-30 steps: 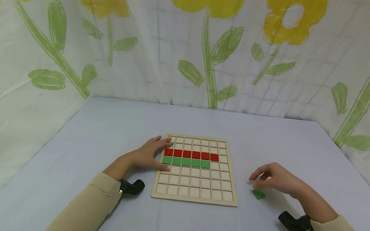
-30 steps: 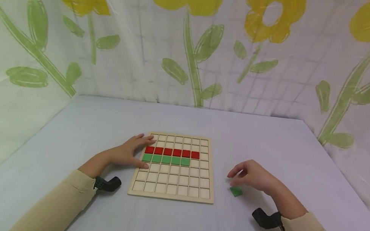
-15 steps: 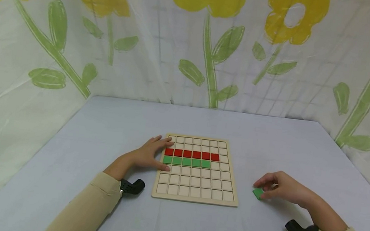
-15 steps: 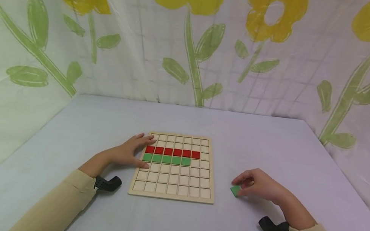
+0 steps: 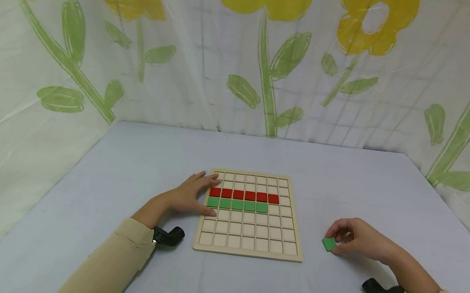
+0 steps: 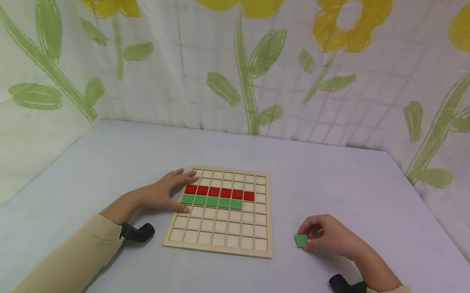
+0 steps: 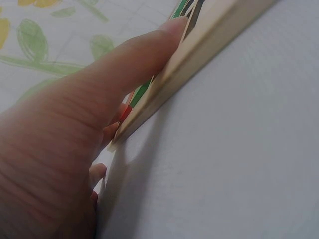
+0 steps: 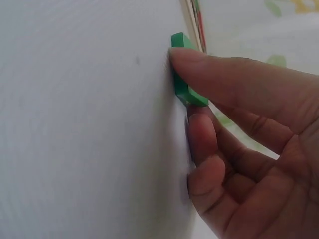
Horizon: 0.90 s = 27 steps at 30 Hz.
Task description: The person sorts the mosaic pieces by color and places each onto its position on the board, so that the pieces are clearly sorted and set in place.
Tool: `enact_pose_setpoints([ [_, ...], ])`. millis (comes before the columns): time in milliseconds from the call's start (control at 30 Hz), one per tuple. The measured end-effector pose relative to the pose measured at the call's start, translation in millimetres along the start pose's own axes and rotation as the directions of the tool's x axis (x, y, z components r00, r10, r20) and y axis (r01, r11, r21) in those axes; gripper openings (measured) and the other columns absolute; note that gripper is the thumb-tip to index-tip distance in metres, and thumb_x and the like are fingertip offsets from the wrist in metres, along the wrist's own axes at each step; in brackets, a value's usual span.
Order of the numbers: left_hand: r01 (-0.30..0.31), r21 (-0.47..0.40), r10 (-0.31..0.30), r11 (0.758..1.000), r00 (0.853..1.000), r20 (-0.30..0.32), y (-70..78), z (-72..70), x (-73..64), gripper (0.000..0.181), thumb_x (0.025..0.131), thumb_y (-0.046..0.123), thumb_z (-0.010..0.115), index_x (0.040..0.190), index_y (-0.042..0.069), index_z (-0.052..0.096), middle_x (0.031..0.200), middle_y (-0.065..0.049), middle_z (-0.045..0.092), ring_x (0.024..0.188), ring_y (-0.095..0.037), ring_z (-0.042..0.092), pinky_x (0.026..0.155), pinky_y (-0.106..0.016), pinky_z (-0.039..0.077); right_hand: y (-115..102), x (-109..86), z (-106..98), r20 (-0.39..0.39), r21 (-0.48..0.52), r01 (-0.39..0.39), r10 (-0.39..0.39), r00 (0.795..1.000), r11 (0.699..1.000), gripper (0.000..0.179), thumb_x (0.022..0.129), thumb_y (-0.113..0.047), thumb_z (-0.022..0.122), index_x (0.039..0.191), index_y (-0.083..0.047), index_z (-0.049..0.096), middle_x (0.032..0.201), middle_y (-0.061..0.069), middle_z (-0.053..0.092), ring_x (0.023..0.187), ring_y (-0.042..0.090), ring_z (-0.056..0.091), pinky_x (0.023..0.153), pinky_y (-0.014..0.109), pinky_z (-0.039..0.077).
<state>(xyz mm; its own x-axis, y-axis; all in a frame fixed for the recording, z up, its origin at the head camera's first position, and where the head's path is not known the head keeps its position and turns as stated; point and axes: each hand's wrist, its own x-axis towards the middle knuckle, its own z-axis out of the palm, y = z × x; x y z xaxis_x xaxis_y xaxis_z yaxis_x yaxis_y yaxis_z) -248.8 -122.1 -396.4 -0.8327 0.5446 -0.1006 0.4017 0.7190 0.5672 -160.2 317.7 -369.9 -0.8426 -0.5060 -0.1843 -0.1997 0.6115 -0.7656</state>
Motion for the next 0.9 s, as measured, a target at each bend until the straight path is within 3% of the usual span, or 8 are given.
enact_pose_setpoints([
  [200, -0.005, -0.005, 0.005, 1.0, 1.0, -0.002, 1.2, -0.5, 0.0, 0.091, 0.07, 0.052, 0.075, 0.145, 0.022, 0.034, 0.157, 0.004, 0.017, 0.146, -0.03, -0.002, 0.115, -0.057, 0.005, 3, 1.1, -7, 0.007, 0.03, -0.02, 0.02, 1.0, 0.999, 0.021, 0.08, -0.015, 0.071, 0.093, -0.001, 0.065, 0.082, 0.001, 0.063, 0.07, 0.005, 0.052, 0.062, 0.021, 0.047],
  [433, 0.007, -0.002, -0.007, 1.0, 1.0, -0.001, 0.7, 0.4, 0.6, 0.09, 0.07, 0.052, 0.075, 0.145, 0.023, 0.034, 0.157, 0.005, 0.017, 0.146, -0.029, -0.002, 0.115, -0.057, 0.005, 2, 10.0, -14, -0.025, 0.088, -0.131, 0.134, 0.991, 0.987, 0.025, 0.082, -0.019, 0.07, 0.094, 0.002, 0.067, 0.086, 0.001, 0.067, 0.077, 0.007, 0.053, 0.068, 0.023, 0.043],
  [633, 0.017, -0.008, -0.017, 1.0, 1.0, -0.002, 2.0, -0.4, 0.7, 0.091, 0.069, 0.053, 0.075, 0.145, 0.025, 0.034, 0.157, 0.006, 0.016, 0.146, -0.029, -0.002, 0.114, -0.059, 0.006, -8, 27.1, -13, -0.052, 0.101, -0.179, 0.185, 0.981, 0.979, 0.028, 0.08, -0.022, 0.072, 0.095, 0.001, 0.068, 0.086, -0.001, 0.066, 0.078, 0.01, 0.053, 0.069, 0.025, 0.045],
  [900, 0.025, -0.01, -0.025, 1.0, 1.0, -0.002, 2.2, -0.4, -0.3, 0.092, 0.068, 0.054, 0.076, 0.145, 0.025, 0.034, 0.157, 0.007, 0.016, 0.146, -0.029, -0.002, 0.114, -0.059, 0.007, -22, 59.0, -5, -0.083, 0.125, -0.163, 0.174, 0.981, 0.979, 0.027, 0.079, -0.021, 0.073, 0.095, 0.001, 0.068, 0.083, -0.004, 0.066, 0.074, 0.011, 0.05, 0.063, 0.025, 0.042],
])
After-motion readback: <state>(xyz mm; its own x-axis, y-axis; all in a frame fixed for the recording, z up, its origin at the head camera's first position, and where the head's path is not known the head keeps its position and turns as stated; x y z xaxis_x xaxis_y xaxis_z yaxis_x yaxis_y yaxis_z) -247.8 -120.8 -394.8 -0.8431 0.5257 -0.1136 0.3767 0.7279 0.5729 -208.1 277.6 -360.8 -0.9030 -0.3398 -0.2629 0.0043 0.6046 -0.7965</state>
